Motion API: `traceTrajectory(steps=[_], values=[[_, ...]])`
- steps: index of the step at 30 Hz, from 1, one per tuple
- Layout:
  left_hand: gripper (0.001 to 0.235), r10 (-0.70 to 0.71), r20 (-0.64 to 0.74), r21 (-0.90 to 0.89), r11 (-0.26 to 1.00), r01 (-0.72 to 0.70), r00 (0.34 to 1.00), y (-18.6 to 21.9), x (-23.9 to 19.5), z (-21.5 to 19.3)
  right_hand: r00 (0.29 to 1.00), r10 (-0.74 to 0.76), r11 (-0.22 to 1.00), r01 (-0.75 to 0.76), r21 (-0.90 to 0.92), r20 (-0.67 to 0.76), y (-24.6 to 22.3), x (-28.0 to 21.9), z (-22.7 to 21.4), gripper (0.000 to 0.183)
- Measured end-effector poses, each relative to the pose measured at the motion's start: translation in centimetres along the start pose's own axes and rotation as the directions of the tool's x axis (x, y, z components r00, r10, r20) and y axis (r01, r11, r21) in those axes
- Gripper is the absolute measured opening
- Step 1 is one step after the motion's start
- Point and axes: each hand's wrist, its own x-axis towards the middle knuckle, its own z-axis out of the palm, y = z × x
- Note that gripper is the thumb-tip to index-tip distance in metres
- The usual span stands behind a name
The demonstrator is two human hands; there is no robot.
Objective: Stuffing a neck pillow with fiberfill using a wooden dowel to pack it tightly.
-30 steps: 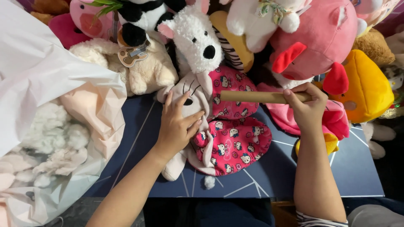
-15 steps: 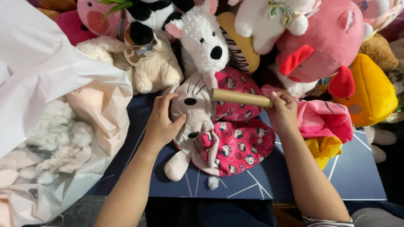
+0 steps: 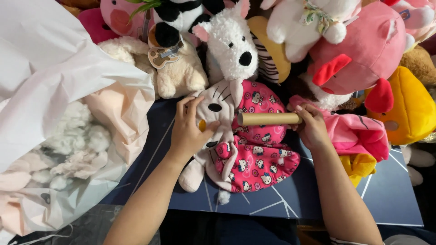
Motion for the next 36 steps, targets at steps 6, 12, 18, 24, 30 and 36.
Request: traceTrajectory(steps=[6, 12, 18, 24, 30, 36], values=[[0.064, 0.034, -0.072, -0.044, 0.998, -0.037, 0.997, -0.1, 0.4, -0.8, 0.994, -0.056, 0.997, 0.062, 0.055, -0.095, 1.1, 1.2, -2.5, 0.022], [0.026, 0.263, -0.211, 0.057, 0.965, -0.257, 0.941, 0.3, 0.4, -1.3, 0.984, -0.121, 0.989, 0.131, 0.069, -0.127, 2.5, 1.6, -2.3, 0.028], [0.004, 0.310, -0.109, 0.108, 0.948, -0.299, 0.944, -0.5, -2.0, -1.9, 0.971, -0.076, 0.985, 0.109, 0.136, -0.225, 2.2, 1.5, -1.6, 0.023], [0.002, 0.311, 0.069, 0.034, 0.949, -0.314, 0.948, 3.1, -3.7, -7.6, 0.976, -0.057, 0.985, 0.089, 0.146, -0.210, -3.1, 0.8, -3.1, 0.002], [0.010, 0.234, -0.043, 0.332, 0.920, -0.207, 0.971, 4.3, -5.7, -16.5, 0.938, -0.303, 0.875, 0.204, -0.439, -0.170, -7.4, -4.1, -7.5, 0.008], [0.038, -0.107, -0.151, 0.564, 0.807, 0.174, 0.983, -0.8, -7.2, -23.8, 0.966, -0.257, 0.067, 0.015, -0.998, -0.003, -5.3, -5.4, -10.4, 0.031]])
